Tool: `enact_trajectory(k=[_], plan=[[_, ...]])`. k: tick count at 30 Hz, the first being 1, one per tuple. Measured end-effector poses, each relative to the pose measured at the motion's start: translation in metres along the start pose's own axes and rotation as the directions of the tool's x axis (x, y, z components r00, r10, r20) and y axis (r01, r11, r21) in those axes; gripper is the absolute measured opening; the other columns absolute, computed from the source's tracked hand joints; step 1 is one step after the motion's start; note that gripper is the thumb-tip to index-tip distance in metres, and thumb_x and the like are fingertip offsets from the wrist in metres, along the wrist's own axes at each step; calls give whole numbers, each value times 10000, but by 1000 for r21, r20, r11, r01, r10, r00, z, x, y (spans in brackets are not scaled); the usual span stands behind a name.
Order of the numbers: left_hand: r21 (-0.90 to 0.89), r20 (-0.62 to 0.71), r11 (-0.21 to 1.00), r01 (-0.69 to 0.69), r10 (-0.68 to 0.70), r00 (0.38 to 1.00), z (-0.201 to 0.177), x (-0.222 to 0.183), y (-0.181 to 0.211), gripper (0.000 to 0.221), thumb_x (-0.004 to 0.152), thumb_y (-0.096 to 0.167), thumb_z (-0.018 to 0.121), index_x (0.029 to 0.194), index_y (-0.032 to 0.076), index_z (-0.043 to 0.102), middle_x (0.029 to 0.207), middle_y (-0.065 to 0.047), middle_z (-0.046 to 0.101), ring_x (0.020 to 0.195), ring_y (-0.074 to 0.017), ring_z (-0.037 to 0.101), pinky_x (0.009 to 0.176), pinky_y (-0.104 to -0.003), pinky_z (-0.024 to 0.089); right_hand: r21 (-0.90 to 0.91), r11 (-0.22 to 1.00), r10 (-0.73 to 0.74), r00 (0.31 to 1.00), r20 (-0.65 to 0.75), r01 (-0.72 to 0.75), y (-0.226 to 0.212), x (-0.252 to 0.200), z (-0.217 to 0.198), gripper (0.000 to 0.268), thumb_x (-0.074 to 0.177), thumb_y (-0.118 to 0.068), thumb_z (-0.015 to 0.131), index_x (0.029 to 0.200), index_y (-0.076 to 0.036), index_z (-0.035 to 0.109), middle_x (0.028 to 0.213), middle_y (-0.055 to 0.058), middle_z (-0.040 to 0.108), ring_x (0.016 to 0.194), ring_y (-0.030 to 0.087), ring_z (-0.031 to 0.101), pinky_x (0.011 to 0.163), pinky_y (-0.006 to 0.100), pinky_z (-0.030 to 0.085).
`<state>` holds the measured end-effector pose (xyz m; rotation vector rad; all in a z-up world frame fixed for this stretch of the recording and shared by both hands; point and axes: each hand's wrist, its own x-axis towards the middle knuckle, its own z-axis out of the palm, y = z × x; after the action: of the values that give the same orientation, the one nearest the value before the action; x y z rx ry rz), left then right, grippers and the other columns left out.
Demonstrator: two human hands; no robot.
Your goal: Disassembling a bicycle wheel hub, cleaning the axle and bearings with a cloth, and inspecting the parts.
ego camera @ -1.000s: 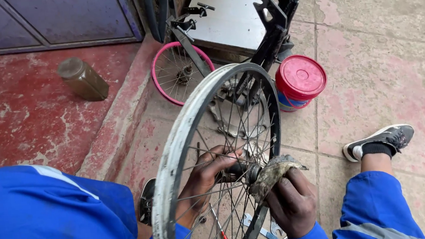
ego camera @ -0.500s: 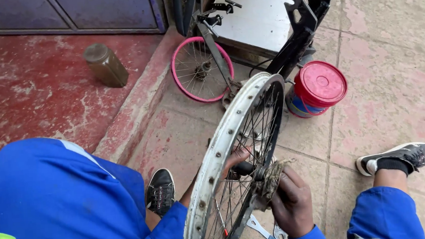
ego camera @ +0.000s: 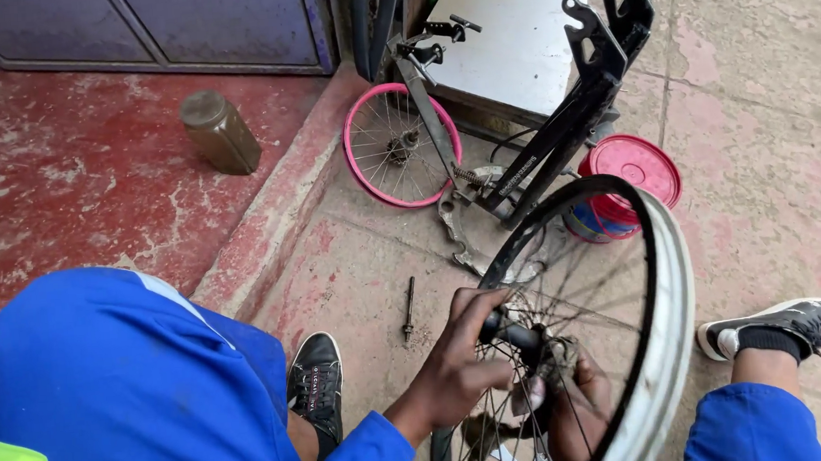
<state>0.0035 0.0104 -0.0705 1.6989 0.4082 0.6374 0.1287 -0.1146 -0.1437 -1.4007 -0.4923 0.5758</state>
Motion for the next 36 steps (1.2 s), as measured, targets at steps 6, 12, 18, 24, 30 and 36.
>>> enact_trajectory(k=[6,12,18,24,30,36], plan=[[-513,-226,745,425,-595,771,0,17,3,468,914,294,319,1112,50,665,1131,-89,679,1116,-194,615,992,-359,456,281,952,117,993,34,-122,56,19,-23,416,878,0,608,1267,-32,465,825,128,578,498,188,548,400,331,470],[-611,-193,546,574,-805,560,9,-3,-120,512,898,455,543,1086,19,735,977,-67,707,867,-154,622,754,-278,485,-234,970,102,979,176,-59,-5,-17,37,190,857,101,474,906,29,643,595,80,622,464,154,536,425,280,452],[-178,-253,976,125,-168,953,4,3,-15,565,981,418,278,1240,45,614,1244,-112,681,1179,-217,642,978,-354,511,358,918,98,971,217,-173,60,-5,7,312,884,64,465,1181,11,544,678,80,565,506,144,509,436,276,419],[-250,-166,911,327,-373,913,2,13,-18,875,890,650,242,1514,36,223,1606,-156,231,1477,-296,243,1162,-410,231,266,962,35,993,117,-66,23,-5,7,252,802,69,499,1017,34,625,685,64,583,501,98,442,445,228,346],[-312,-54,756,576,-619,783,-9,12,-23,736,942,553,244,1310,25,600,1452,-97,571,1371,-209,513,1119,-368,388,183,975,103,984,142,-128,108,-16,-36,362,906,-86,525,1232,56,453,885,186,537,760,356,690,718,523,620],[83,-138,986,-144,154,978,-5,11,4,607,1020,513,206,1275,144,615,1575,-163,181,1427,-395,250,1125,-517,254,544,820,24,961,275,-176,-3,-7,14,175,854,79,460,979,69,583,602,97,542,493,150,455,444,297,386]])
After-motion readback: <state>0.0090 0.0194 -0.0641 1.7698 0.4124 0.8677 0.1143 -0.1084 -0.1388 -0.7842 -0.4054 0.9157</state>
